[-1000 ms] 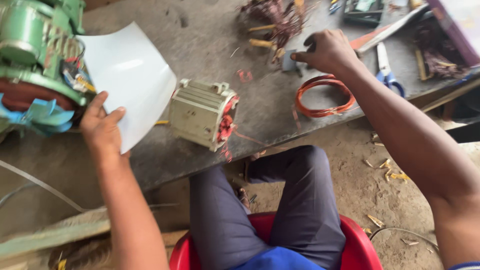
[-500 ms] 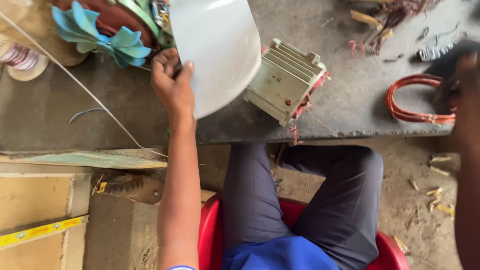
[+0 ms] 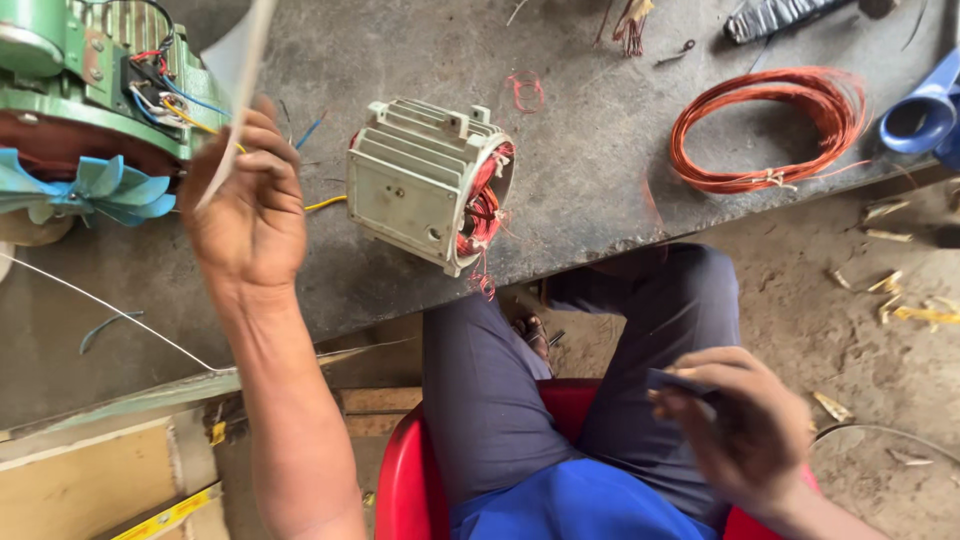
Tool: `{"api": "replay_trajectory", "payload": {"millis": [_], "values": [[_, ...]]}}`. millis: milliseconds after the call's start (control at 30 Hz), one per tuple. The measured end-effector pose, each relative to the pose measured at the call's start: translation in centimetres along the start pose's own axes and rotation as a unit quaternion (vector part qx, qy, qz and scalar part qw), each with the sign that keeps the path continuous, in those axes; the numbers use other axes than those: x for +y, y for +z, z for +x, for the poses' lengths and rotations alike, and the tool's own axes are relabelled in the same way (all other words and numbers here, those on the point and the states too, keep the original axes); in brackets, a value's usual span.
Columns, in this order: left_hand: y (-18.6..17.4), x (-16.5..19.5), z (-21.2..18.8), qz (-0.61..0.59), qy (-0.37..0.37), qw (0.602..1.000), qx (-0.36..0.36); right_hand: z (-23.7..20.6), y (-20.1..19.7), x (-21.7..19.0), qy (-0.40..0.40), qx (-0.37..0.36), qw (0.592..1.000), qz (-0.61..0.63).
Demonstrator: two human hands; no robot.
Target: The person sits at a workbench repairing an electric motor. They handle orange copper wire coils, insert and press the coils into the motor stator housing, then cut a white insulating sheet into strips with scissors and handle the cut pieces.
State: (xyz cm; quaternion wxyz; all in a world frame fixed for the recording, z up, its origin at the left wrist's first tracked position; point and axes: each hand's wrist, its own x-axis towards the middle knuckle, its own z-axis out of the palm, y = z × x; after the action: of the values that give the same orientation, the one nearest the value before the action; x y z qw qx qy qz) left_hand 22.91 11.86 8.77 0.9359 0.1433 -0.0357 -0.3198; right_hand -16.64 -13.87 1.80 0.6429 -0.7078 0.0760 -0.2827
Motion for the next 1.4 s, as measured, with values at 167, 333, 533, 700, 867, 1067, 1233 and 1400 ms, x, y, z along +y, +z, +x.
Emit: {"api": "replay_trajectory", "payload": {"millis": [167, 333, 533, 700, 867, 1067, 1233, 1400], "values": [[3.3, 1.1, -2.0, 0.082, 0.022, 0.981, -0.172, -0.6, -0.6, 1.0, 0.022, 0.002, 0.997, 0.078], [2.2, -2.8, -8.6, 0.321, 0.286, 0.9, -0.07, 0.8, 2.7, 2.1, 0.114, -0.082, 0.986, 0.088], [-3.2, -10.4, -13.3, 0.391, 0.316, 0.859, 0.097, 4.4, 4.0, 0.0, 0.122, -0.139, 0.965, 0.188], [-6.2, -15.0, -15.1, 0.305, 0.268, 0.905, 0.127, 6.7, 6.5, -0.3, 0.267, -0.056, 0.948, 0.162], [-7.6, -16.7, -17.0, 0.32, 0.188, 0.919, 0.13, 7.0, 9.0, 1.7, 0.242, 0.001, 0.95, 0.198], [-6.0, -16.6, -16.6, 0.349, 0.188, 0.914, 0.083, 6.9, 10.5, 2.7, 0.257, 0.003, 0.934, 0.248], [-4.5, -16.7, -15.4, 0.307, 0.163, 0.937, 0.048, 7.4, 11.4, 2.7, 0.3, 0.051, 0.891, 0.337], [-5.5, -15.9, -14.7, 0.348, 0.155, 0.924, 0.038, 7.4, 11.4, 2.9, 0.288, 0.071, 0.888, 0.35]]}}
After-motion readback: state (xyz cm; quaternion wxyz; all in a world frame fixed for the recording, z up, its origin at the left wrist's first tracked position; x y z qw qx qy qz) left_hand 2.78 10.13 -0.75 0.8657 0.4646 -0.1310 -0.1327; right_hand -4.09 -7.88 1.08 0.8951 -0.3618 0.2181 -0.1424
